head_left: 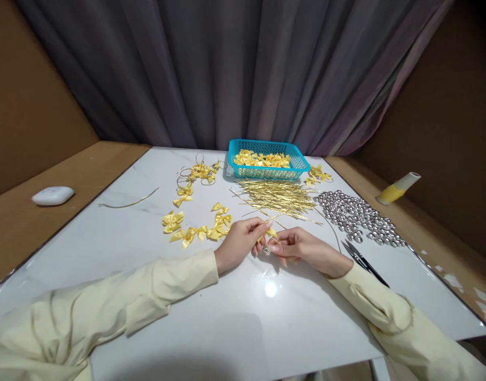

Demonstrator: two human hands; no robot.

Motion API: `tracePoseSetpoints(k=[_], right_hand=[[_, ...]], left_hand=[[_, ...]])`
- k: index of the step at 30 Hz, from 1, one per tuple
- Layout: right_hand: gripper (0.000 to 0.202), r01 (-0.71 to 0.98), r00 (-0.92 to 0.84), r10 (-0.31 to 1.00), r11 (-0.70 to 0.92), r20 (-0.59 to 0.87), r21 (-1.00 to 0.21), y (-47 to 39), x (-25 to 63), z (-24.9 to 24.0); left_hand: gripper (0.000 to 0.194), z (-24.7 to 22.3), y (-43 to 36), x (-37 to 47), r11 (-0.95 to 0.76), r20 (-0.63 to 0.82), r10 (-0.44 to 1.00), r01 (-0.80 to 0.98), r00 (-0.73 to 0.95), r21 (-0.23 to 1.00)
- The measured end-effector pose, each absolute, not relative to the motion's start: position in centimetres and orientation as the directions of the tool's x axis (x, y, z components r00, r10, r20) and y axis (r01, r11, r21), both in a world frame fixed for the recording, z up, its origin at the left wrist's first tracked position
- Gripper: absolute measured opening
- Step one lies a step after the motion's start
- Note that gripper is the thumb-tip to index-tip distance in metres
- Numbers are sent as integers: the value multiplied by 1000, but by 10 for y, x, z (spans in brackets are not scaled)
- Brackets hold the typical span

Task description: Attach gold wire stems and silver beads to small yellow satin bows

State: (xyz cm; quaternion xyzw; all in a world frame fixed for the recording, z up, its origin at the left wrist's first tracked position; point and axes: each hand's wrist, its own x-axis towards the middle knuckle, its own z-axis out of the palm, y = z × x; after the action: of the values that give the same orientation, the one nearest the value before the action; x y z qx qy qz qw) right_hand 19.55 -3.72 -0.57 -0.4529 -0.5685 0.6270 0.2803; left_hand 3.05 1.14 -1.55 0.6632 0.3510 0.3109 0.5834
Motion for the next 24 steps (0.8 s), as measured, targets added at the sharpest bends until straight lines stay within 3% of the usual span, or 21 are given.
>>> tracePoseSetpoints(k=[10,19,24], right_hand=[[37,346,-186,976,-39,-109,-938,-33,185,-23],[29,240,-335,939,7,-76,-971,-35,184,-17],[30,357,-305,942,-22,-138,-934,-38,188,-8]], left_hand=[[33,-15,13,31,-44,-12,816,84,578,996],[35,-14,13,30,-64,6,803,77,595,995],[35,-13,13,31,-57,9,836,69,549,996]])
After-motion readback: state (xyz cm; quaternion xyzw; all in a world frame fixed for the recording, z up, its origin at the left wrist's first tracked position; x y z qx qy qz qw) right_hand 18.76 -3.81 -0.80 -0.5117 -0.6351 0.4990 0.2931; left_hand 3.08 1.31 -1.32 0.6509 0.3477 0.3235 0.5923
